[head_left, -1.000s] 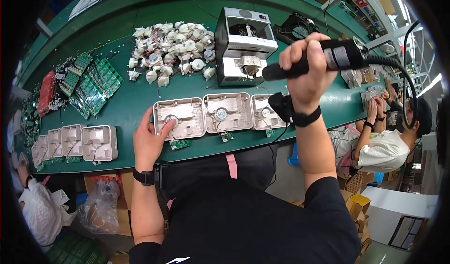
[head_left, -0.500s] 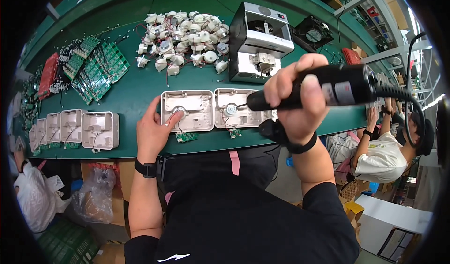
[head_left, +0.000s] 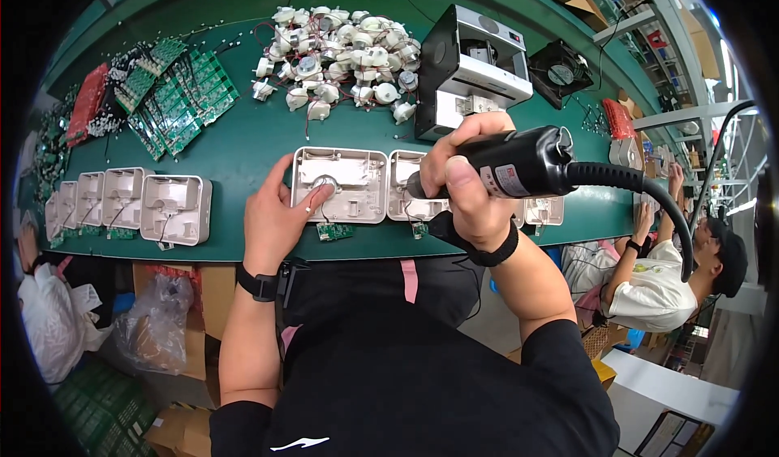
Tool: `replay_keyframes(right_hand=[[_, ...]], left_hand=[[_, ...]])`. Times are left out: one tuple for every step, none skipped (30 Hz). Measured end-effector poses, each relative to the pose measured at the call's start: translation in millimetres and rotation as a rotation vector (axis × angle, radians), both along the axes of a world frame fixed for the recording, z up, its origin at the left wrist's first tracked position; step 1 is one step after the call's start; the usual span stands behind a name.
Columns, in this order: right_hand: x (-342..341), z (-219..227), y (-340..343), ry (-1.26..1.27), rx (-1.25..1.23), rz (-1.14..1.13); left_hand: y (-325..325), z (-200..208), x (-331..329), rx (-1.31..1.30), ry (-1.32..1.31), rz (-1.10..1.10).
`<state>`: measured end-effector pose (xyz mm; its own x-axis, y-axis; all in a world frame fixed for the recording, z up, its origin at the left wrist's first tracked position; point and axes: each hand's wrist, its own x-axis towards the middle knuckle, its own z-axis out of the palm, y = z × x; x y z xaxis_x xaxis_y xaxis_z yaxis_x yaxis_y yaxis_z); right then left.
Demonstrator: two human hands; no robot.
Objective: The person picks up a motor and places it into a plastic housing, repeating this for a second motor and housing. Then, they use a power screwdriver to fasten the motors into the housings.
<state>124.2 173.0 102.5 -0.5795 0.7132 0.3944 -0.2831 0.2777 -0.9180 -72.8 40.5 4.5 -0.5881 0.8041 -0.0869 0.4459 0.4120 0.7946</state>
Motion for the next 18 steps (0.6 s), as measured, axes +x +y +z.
replay_keyframes(right_hand=[[-0.3, -2.6, 0.2, -0.003, -0.003, 0.0], [-0.7, -5.8, 0.2, 0.006, -0.005, -0.001], [-1.2, -9.1, 0.2, 0.015, -0.006, -0.002], [-1.1, -11.5, 0.2, 0.023, -0.007, -0.003], [-0.9, -13.1, 0.3, 0.021, -0.01, -0.004], [-0.9, -14.3, 0.6, 0.028, -0.014, -0.005], [-0.8, -15.1, 1.0, 0.036, -0.017, -0.006], [-0.7, -15.9, 1.2, 0.045, -0.019, -0.007], [-0.4, -17.4, 1.6, 0.048, -0.017, -0.01], [0.0, -19.2, 2.1, 0.05, -0.019, -0.009], [0.3, -20.4, 2.6, 0.053, -0.021, -0.01], [0.6, -20.0, 2.9, 0.057, -0.022, -0.011], [0.2, -17.6, 2.9, 0.064, -0.015, -0.017], [-0.2, -13.6, 2.6, 0.034, 0.001, 0.002], [-0.4, -8.6, 2.4, 0.004, 0.018, 0.02], [-2.3, -3.3, 4.2, -0.024, 0.039, 0.039], [0.2, 6.2, 7.7, -0.016, 0.05, 0.031], [7.2, 20.2, 13.0, 0.114, 0.016, -0.013]], left_hand=[[-0.3, -0.8, -0.5, -0.003, -0.003, 0.0], [-0.9, -1.8, -1.2, -0.001, 0.002, 0.0], [-1.3, -2.7, -1.9, 0.001, 0.008, -0.001], [-1.7, -3.2, -1.8, 0.003, 0.013, -0.001], [-1.8, -3.2, -1.6, 0.0, 0.011, -0.002], [-1.8, -2.8, -1.4, 0.003, 0.007, -0.002], [-1.8, -2.2, -1.3, 0.007, 0.005, -0.002], [-1.8, -1.4, -1.2, 0.013, 0.004, -0.002], [-1.5, -1.1, -1.3, 0.015, 0.006, -0.005], [-1.2, -1.7, -1.2, 0.018, 0.007, -0.007], [-0.8, -2.5, -1.2, 0.022, 0.009, -0.01], [-0.3, -3.2, -1.2, 0.027, 0.012, -0.014], [-0.3, -4.0, -1.2, 0.033, 0.018, -0.02], [-0.7, -5.1, -1.2, 0.031, 0.016, -0.017], [-1.2, -6.1, -0.9, 0.03, 0.015, -0.014], [0.1, -6.7, -2.7, 0.033, 0.016, -0.01], [1.3, -6.9, -3.8, 0.044, 0.024, -0.018], [1.9, -7.2, -4.6, 0.048, 0.019, -0.015]])
